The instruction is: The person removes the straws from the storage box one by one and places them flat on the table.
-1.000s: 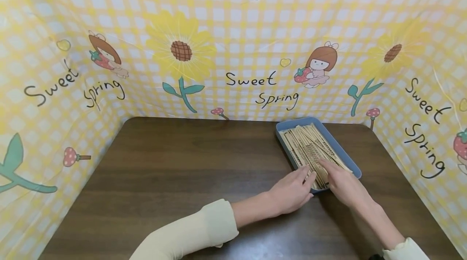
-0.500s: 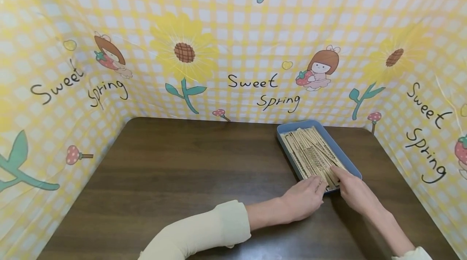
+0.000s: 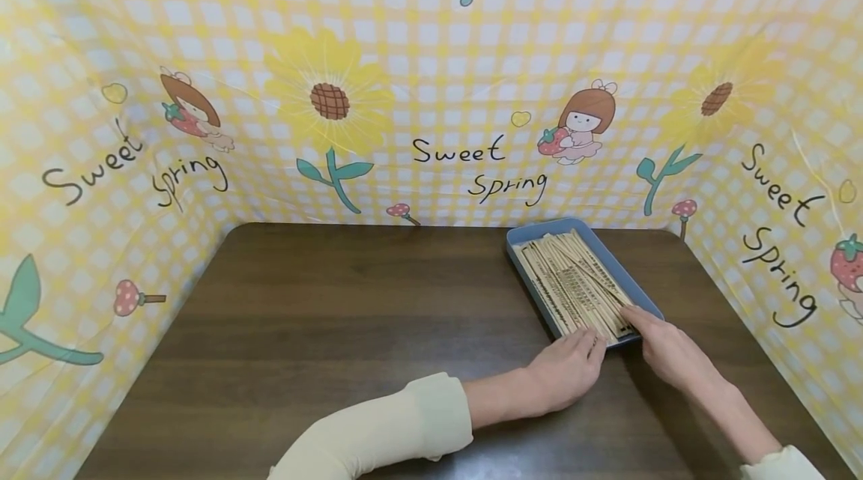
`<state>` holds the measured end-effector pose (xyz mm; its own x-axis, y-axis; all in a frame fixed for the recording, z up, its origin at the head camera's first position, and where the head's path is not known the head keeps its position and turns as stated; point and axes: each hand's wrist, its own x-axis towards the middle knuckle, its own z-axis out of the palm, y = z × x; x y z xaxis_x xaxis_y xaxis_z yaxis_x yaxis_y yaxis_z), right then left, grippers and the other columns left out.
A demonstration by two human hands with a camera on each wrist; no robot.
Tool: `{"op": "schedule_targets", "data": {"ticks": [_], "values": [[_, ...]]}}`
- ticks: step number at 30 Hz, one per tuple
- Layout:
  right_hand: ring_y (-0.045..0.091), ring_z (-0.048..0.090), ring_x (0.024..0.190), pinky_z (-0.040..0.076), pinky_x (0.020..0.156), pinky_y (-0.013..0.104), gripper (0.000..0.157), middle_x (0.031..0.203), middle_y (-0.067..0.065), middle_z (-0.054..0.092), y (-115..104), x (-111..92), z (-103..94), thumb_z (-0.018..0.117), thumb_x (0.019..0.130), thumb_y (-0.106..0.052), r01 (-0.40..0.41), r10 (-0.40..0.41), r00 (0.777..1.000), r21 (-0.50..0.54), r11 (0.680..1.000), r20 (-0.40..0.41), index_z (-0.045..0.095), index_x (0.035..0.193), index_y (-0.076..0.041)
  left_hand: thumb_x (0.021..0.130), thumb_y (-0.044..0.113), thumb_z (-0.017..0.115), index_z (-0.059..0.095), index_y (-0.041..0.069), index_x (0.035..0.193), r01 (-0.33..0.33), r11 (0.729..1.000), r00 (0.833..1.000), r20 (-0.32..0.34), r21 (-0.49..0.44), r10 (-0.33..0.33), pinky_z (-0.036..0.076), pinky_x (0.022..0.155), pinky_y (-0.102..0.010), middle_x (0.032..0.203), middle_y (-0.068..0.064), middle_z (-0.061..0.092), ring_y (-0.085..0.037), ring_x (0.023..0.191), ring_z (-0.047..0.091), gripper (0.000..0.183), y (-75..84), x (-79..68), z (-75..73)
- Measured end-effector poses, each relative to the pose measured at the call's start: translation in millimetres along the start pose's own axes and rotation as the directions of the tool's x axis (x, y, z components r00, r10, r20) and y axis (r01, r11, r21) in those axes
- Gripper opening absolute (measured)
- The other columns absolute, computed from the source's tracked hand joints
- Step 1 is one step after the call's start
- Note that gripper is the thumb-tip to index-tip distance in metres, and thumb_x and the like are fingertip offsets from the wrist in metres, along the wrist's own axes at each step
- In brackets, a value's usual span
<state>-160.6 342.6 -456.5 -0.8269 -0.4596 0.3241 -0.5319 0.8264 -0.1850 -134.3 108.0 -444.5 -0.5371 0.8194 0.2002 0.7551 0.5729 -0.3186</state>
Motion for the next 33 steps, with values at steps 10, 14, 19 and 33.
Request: {"op": "schedule_targets", "data": {"ticks": [10, 14, 19, 33], "values": [[0.049, 0.060, 0.110, 0.054, 0.082, 0.057, 0.053, 0.124, 0.031, 0.060, 10.8, -9.9, -1.8, 0.063, 0.071, 0.021, 0.045, -0.045, 0.999, -0.077, 0.996, 0.004, 0.060, 0.123, 0.013, 0.105, 0.014, 0.044, 0.050, 0.005, 0.144, -0.019, 0.998, 1.000, 0.017, 0.058, 0.018, 0.042, 0.106, -0.026, 0.138, -0.009, 0.054, -0.019, 0.129, 0.050, 0.040, 3.7, 4.0, 6.2], [0.048, 0.062, 0.106, 0.054, 0.081, 0.056, 0.056, 0.122, 0.030, 0.062, 16.8, -12.6, 0.6, 0.068, 0.065, 0.022, 0.137, -0.140, 0.990, -0.099, 0.986, -0.031, 0.062, 0.120, 0.012, 0.105, 0.013, 0.045, 0.055, 0.005, 0.140, -0.020, 0.996, 0.998, -0.062, 0.088, 0.026, 0.045, 0.102, -0.025, 0.133, -0.008, 0.058, -0.018, 0.125, 0.054, 0.037, 2.2, 4.6, 11.6], [0.045, 0.064, 0.102, 0.054, 0.081, 0.055, 0.057, 0.120, 0.028, 0.063, 25.0, -15.4, 4.7, 0.067, 0.063, 0.018, 0.268, -0.284, 0.954, -0.151, 0.952, -0.098, 0.062, 0.119, 0.012, 0.105, 0.015, 0.044, 0.056, 0.008, 0.139, -0.024, 0.994, 0.995, -0.091, 0.107, 0.034, 0.047, 0.099, -0.022, 0.132, -0.006, 0.059, -0.015, 0.123, 0.055, 0.036, 0.7, 3.6, 12.3], [0.038, 0.065, 0.103, 0.043, 0.106, 0.036, 0.058, 0.120, 0.024, 0.065, 33.1, -20.1, 14.1, 0.015, 0.111, -0.021, 0.345, -0.408, 0.893, -0.294, 0.891, -0.188, 0.063, 0.121, 0.010, 0.102, 0.014, 0.044, 0.065, 0.009, 0.127, 0.067, 0.979, 0.979, -0.202, 0.190, -0.028, 0.050, 0.091, -0.020, 0.120, -0.002, 0.066, -0.012, 0.111, 0.061, 0.033, 2.2, 4.9, 20.8]]}}
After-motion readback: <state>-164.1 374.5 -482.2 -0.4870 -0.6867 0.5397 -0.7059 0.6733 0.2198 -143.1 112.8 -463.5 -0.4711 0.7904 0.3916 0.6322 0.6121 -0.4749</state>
